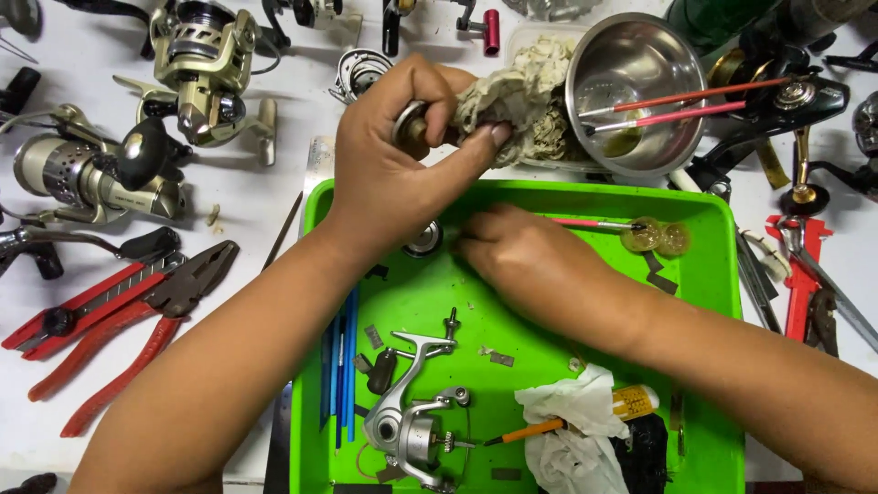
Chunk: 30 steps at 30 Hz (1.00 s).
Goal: Cleaning and repairing various fishing reels on a workbench, using a cloth and a screwdriver to handle small internal components.
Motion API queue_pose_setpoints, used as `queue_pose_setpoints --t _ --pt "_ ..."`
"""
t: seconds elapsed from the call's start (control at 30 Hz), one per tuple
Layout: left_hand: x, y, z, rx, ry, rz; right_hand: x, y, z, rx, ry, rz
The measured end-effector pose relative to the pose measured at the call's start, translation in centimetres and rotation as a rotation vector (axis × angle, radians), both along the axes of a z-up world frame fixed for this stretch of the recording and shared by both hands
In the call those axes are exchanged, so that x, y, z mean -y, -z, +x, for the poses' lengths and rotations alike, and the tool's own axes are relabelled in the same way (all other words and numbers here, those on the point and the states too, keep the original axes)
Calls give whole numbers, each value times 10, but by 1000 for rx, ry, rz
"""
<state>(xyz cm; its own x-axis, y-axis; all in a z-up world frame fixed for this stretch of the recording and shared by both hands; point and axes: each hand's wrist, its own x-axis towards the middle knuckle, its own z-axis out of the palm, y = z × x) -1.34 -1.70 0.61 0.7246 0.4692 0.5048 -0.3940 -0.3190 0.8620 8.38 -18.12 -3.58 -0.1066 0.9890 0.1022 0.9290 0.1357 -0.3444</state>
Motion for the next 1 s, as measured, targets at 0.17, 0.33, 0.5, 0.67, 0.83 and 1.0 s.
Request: queue_pose_setpoints --t 0.17,0.33,0.5,0.67,0.83,1.0 --pt "-1 -1 -2 -11 -35 -6 4 -11 -13 -7 -122 15" --pt "3 -3 -7 -67 -25 23 -3 -12 -10 -153 -135 32" --pt "2 0 -7 -65 -37 17 19 -4 -22 -104 -137 -23" --pt "3 -1 -8 -51 -28 -8 38 -16 -15 -158 -232 -105" --pt "7 -3 -8 -91 -7 -25 15 -11 15 -72 -64 -17" --pt "3 1 -5 -71 -69 39 38 -16 -20 -195 -64 -71"
